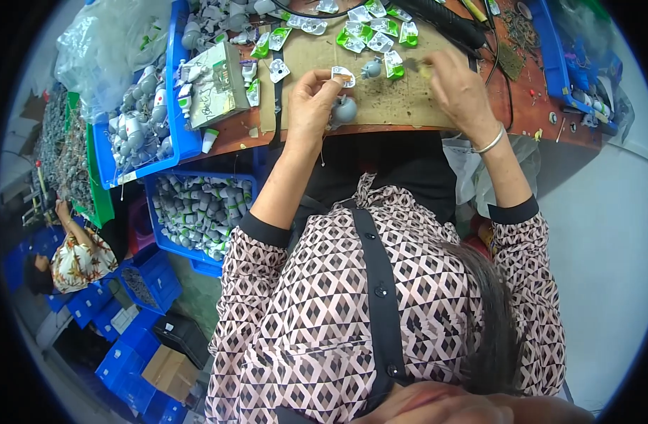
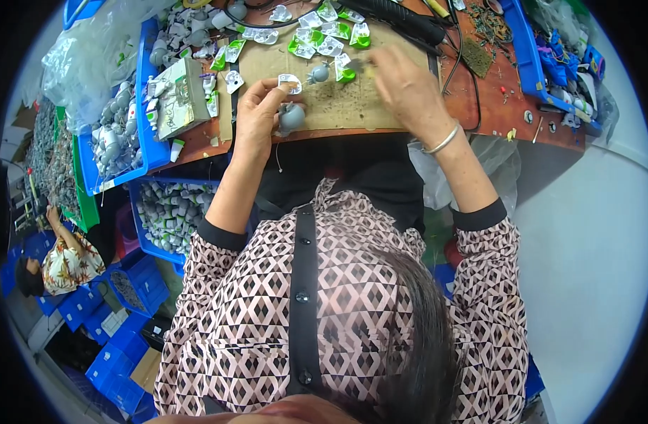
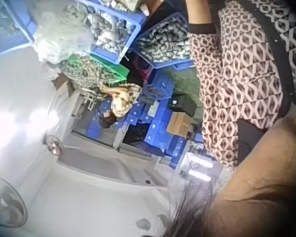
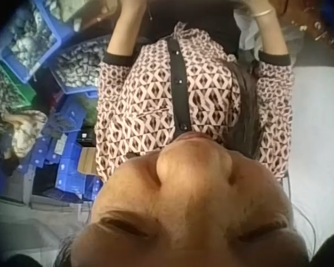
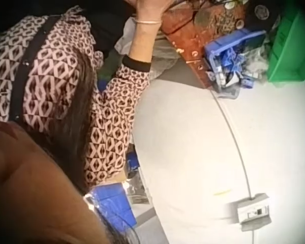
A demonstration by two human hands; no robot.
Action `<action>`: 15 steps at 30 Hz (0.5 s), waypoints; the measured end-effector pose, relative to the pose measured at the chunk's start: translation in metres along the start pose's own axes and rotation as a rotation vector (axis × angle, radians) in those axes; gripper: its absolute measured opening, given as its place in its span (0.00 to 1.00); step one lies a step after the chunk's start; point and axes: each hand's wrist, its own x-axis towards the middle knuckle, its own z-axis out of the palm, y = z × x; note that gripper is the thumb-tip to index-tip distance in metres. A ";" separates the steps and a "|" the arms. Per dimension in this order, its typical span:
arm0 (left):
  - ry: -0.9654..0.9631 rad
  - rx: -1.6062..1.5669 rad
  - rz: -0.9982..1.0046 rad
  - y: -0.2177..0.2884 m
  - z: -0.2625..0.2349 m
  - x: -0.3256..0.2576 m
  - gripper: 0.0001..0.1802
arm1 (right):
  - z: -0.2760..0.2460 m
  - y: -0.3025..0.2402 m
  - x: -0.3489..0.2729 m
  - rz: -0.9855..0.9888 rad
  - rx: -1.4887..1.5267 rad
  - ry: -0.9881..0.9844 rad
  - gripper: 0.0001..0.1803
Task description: Solder wires to small bulb components and assemble them into plastic housings at a factory workstation.
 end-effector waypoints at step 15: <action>0.008 0.023 -0.038 0.001 -0.002 0.003 0.08 | 0.007 -0.044 0.030 -0.484 0.075 0.044 0.09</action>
